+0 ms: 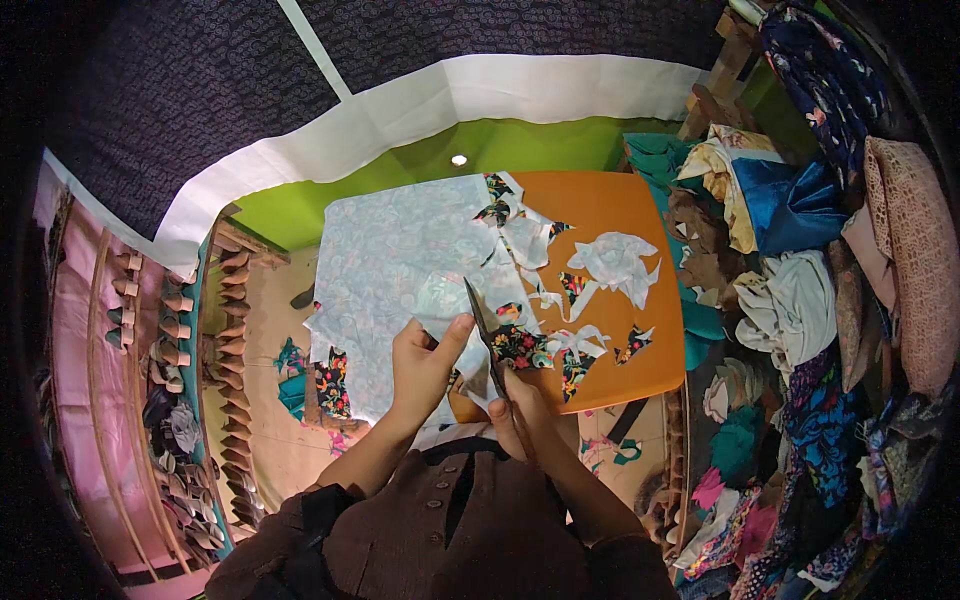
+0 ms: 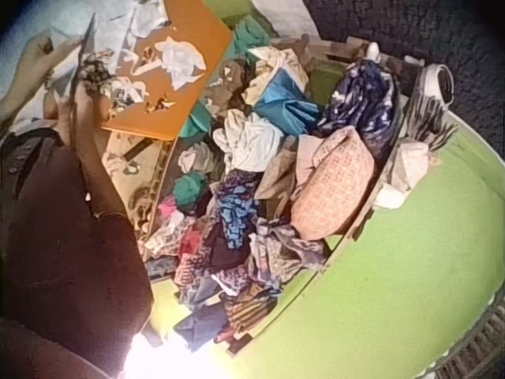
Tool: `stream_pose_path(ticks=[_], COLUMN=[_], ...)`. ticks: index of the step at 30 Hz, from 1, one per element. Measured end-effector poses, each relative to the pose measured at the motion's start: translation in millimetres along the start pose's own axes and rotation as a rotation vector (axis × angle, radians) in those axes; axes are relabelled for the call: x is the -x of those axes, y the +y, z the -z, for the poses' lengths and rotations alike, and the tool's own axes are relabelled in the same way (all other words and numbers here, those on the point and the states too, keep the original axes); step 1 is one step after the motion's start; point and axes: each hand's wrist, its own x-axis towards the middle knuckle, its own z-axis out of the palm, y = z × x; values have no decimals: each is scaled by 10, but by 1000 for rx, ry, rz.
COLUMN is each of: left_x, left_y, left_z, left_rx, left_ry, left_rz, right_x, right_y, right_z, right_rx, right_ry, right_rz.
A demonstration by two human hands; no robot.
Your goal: Cutting fabric pieces using scissors at a workshop table.
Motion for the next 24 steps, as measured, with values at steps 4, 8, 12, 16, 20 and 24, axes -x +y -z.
stream_pose_path(ticks=[4, 8, 12, 16, 20, 24], left_x=[5, -11, 23, 45, 41, 37], left_y=[42, -19, -80, -5, 36, 18], left_z=[-4, -4, -36, -33, -22, -33], left_rx=[-62, -58, -24, -27, -57, -70], left_ry=[-9, -36, -50, -35, -41, -67], left_rz=[0, -35, -66, -64, 12, 15], right_x=[13, 27, -3, 12, 25, 17], right_y=[41, 206, 410, 60, -28, 49], right_z=[-18, -3, 79, 13, 52, -18], right_rx=[-4, -142, -370, -47, -13, -23], right_ry=[-1, -1, -62, 20, -59, 53], right_rz=[9, 63, -496, 6, -84, -25])
